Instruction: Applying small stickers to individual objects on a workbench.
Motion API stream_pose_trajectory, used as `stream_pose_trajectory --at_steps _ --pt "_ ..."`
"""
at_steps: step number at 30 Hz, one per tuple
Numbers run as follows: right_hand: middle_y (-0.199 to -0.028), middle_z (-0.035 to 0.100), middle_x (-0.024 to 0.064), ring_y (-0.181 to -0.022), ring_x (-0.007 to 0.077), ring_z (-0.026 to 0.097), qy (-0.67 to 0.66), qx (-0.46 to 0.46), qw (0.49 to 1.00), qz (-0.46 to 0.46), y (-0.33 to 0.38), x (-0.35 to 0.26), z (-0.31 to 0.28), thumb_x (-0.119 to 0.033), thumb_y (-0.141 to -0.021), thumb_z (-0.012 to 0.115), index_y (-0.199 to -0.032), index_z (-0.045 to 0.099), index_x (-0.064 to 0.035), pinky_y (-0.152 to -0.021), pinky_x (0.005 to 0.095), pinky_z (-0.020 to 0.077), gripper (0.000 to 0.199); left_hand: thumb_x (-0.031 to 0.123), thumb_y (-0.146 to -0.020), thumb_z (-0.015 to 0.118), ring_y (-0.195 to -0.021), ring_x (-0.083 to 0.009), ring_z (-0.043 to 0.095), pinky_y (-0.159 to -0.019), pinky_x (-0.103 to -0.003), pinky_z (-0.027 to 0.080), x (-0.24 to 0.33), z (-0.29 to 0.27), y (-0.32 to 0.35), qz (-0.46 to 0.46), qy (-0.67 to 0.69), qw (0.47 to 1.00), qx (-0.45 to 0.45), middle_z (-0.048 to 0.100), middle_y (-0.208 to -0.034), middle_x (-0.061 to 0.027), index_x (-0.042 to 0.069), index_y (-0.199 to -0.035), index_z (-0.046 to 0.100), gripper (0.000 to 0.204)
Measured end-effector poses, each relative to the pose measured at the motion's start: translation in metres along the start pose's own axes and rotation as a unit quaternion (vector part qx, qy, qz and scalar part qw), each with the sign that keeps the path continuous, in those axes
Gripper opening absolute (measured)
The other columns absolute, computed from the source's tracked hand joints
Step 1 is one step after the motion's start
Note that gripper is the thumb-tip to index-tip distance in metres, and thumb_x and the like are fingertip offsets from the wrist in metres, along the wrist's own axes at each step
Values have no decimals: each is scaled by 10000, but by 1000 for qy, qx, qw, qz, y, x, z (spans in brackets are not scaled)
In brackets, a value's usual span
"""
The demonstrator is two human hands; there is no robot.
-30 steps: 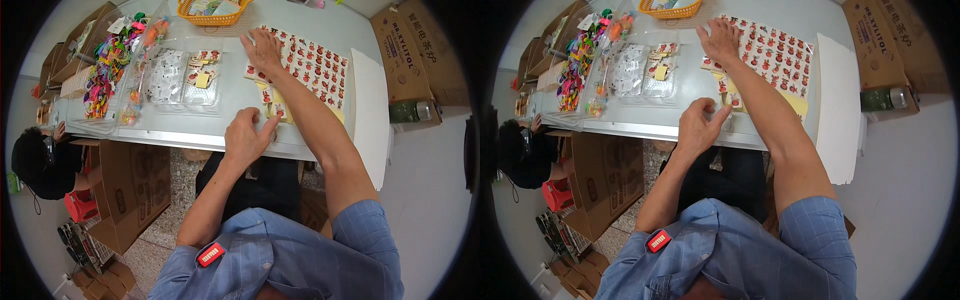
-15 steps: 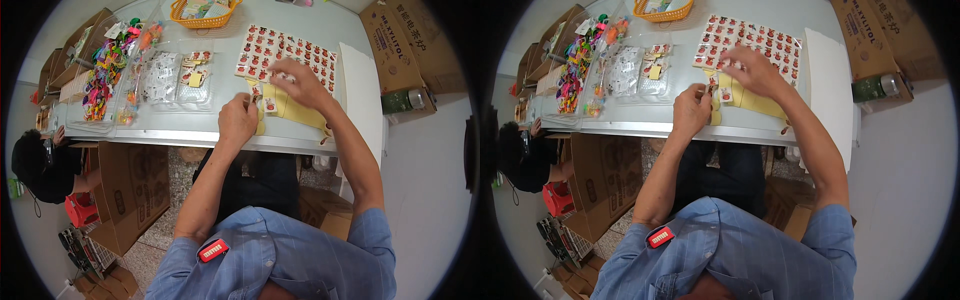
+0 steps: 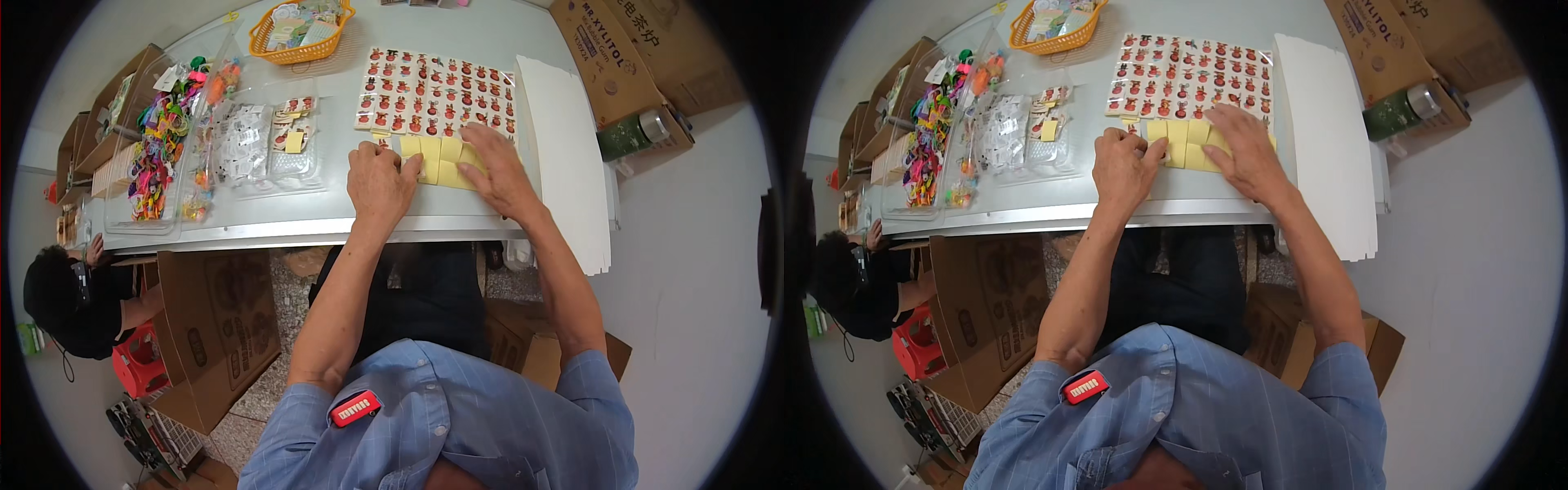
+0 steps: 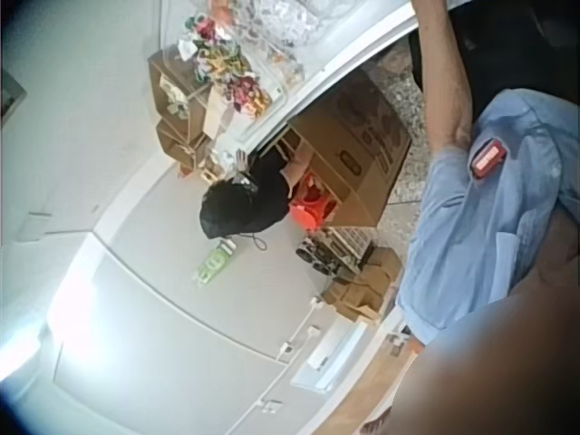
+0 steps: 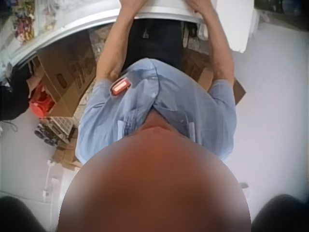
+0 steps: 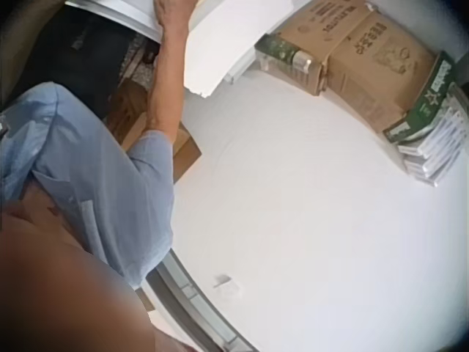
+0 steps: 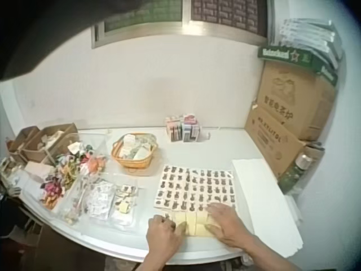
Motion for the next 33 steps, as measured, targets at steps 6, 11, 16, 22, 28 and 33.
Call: stream_pose_trajectory --at_steps 6,11,16,22,28,33 --pt "-1499 457 193 -1413 352 398 67 -86 993 48 10 7 23 -260 -981 606 -1497 448 -51 -1212 494 255 579 335 -790 811 -986 -364 596 -872 -458 507 -6 10 -4 -48 40 995 -80 647 -964 -199 -19 -775 752 359" --pt "-1403 538 190 -1326 359 479 64 -41 997 7 -8 -14 3 -238 -952 652 -1402 534 -24 -1154 488 333 512 294 -750 849 -994 -355 593 -860 -465 503 -4 12 4 -18 28 999 -34 636 -1012 -169 6 -842 743 320" --pt "-1200 641 184 -1147 367 582 40 -21 998 53 -9 -47 1 -195 -894 724 -1256 622 3 -1017 466 443 425 277 -740 855 -1000 -346 590 -856 -457 490 -10 16 7 -11 45 999 -15 636 -1020 -160 18 -845 736 304" --pt "-1146 651 183 -1084 349 610 10 -13 997 74 8 -40 20 -180 -870 751 -1259 614 12 -939 449 484 456 253 -721 876 -974 -313 584 -836 -429 466 -13 16 5 -65 160 983 -62 640 -992 -119 61 -832 711 276" --pt "-1297 594 165 -1192 328 583 -169 -43 979 105 -14 -37 -3 -67 -821 758 -1436 508 -63 -980 430 494 663 157 -713 884 -899 -286 602 -784 -400 483 -22 3 10 76 140 987 -35 657 -911 -96 51 -856 709 249" --pt "-1346 558 173 -1187 333 565 -160 -145 975 45 -34 -43 8 -50 -762 769 -1492 471 -102 -1032 421 476 790 127 -732 848 -918 -279 607 -813 -419 478 -20 -5 15 225 95 970 -1 667 -977 -54 87 -950 738 248"
Point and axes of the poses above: each hand's wrist, its own y-axis away from the middle knuckle, its own z-axis out of the palm, x = y × z, the point moved 3 cm from there along -y, towards the middle knuckle
